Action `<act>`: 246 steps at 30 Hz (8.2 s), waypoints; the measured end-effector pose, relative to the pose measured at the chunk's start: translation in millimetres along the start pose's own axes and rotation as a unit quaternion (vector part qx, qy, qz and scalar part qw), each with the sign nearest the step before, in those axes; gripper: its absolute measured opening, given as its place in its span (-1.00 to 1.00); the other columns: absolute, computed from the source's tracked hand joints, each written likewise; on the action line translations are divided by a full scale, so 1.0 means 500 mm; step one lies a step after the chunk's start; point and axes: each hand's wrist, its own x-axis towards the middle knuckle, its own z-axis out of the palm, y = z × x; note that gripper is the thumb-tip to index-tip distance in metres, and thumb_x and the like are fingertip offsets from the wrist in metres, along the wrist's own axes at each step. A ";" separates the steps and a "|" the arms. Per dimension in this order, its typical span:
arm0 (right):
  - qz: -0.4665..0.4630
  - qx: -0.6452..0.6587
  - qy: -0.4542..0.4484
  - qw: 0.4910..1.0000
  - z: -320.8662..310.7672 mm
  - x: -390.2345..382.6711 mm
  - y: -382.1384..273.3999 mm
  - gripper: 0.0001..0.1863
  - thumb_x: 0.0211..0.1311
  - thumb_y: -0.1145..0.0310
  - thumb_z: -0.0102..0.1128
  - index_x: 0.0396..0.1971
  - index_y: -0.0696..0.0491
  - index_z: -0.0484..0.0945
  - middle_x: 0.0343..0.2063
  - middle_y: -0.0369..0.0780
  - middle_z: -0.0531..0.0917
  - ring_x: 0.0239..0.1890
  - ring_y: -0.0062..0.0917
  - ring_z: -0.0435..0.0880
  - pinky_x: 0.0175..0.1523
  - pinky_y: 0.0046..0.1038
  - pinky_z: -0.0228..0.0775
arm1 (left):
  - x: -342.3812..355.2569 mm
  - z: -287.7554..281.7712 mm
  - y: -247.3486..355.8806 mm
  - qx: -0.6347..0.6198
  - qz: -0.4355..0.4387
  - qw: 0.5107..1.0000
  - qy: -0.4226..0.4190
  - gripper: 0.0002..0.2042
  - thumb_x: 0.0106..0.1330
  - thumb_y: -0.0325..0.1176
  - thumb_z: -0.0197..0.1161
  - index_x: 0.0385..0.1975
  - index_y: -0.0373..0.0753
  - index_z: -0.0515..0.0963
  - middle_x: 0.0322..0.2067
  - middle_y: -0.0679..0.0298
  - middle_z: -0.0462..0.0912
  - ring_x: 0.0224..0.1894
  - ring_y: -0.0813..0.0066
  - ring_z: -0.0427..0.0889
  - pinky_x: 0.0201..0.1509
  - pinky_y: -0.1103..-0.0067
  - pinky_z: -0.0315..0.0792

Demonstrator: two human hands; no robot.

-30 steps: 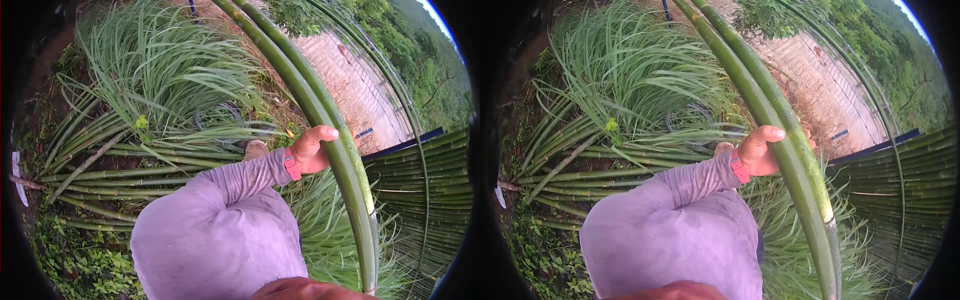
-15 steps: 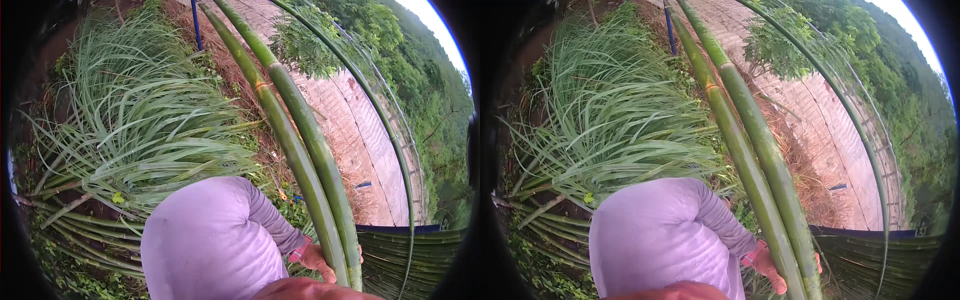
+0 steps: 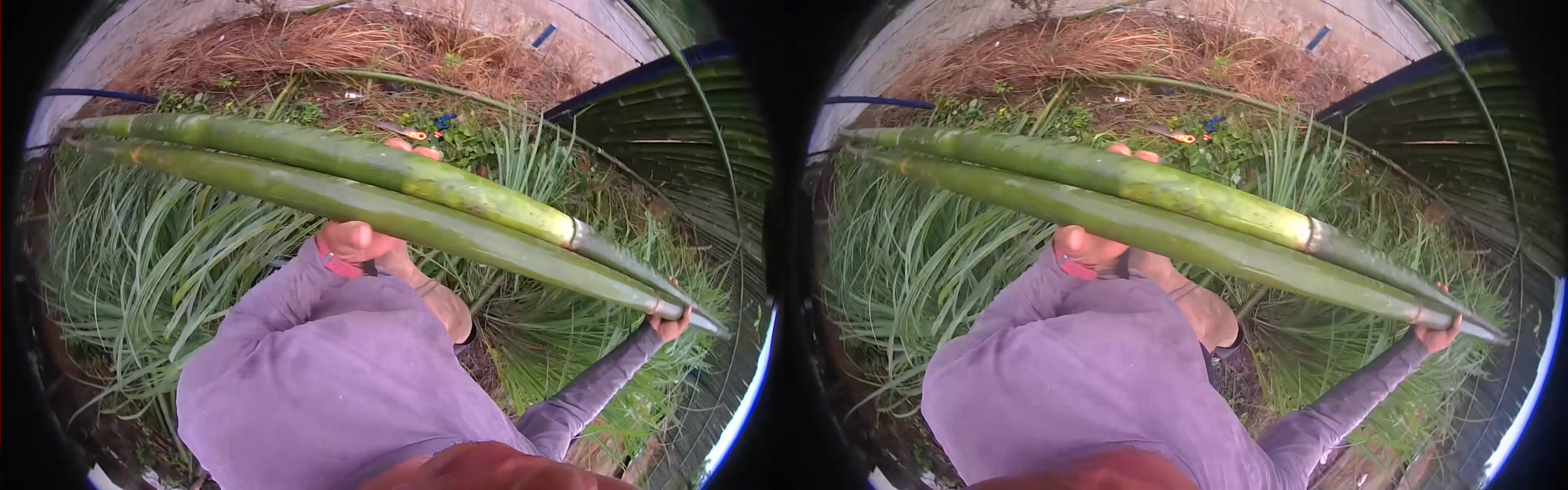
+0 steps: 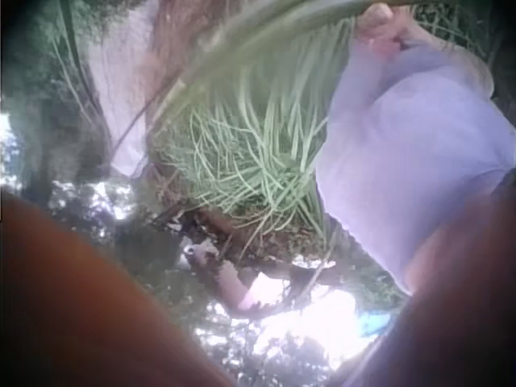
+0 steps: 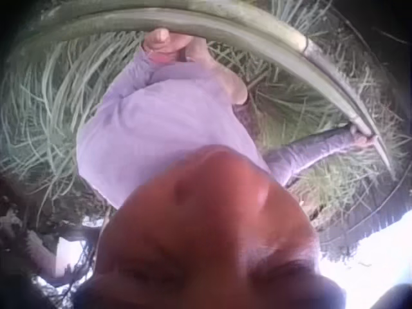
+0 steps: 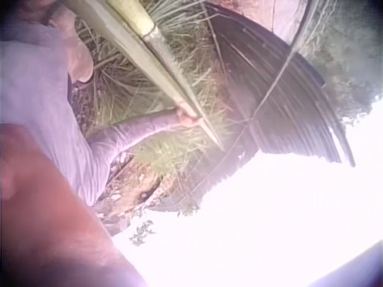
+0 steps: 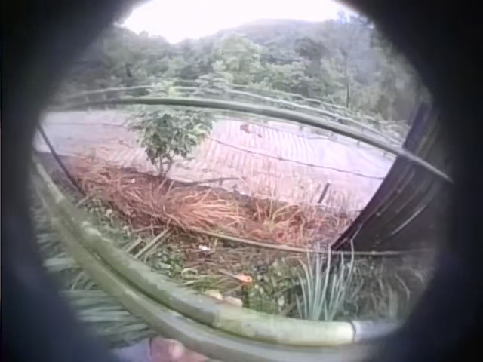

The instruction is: The person is sawing bamboo poles and using wire to construct a fence structure.

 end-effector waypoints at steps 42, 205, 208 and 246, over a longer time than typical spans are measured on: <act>0.493 -0.025 0.049 0.869 0.461 0.146 1.004 -0.45 -0.21 0.13 0.08 -0.15 0.11 0.32 -0.18 -0.06 0.47 -0.12 -0.08 0.43 -0.03 0.07 0.25 | 0.029 -0.551 0.322 0.000 0.219 0.807 0.548 -0.67 0.00 -0.31 0.19 -0.25 -0.27 0.34 -0.35 0.13 0.47 -0.24 0.23 0.47 -0.02 0.22 0.32; 0.248 -0.674 -0.607 0.340 0.370 0.205 0.908 -0.38 -0.05 0.07 0.12 -0.02 0.19 0.38 -0.10 -0.02 0.50 -0.03 -0.31 0.49 0.06 -0.48 0.29 | 0.966 -0.372 0.121 -0.045 0.171 0.980 0.092 -0.81 0.13 -0.42 0.13 -0.25 -0.25 0.41 -0.23 0.17 0.50 -0.06 0.21 0.47 0.10 0.24 0.28; 0.219 -0.682 -0.612 0.335 0.338 0.211 0.926 -0.38 -0.04 0.09 0.12 -0.03 0.22 0.38 -0.10 0.00 0.50 -0.03 -0.29 0.48 0.06 -0.48 0.30 | 0.966 -0.371 0.119 -0.058 0.161 0.982 0.079 -0.86 0.13 -0.41 0.13 -0.32 -0.26 0.43 -0.28 0.22 0.53 -0.05 0.18 0.45 0.13 0.23 0.25; -0.037 -0.602 -0.735 0.310 0.410 0.130 1.069 -0.70 -0.05 0.11 0.04 -0.36 -0.06 0.55 -0.39 -0.16 0.62 -0.29 -0.25 0.60 -0.19 -0.36 0.46 | 0.959 -0.379 0.118 0.042 0.198 0.977 0.061 -0.84 0.17 -0.33 0.16 -0.29 -0.14 0.41 -0.34 0.31 0.52 -0.22 0.43 0.52 -0.09 0.40 0.42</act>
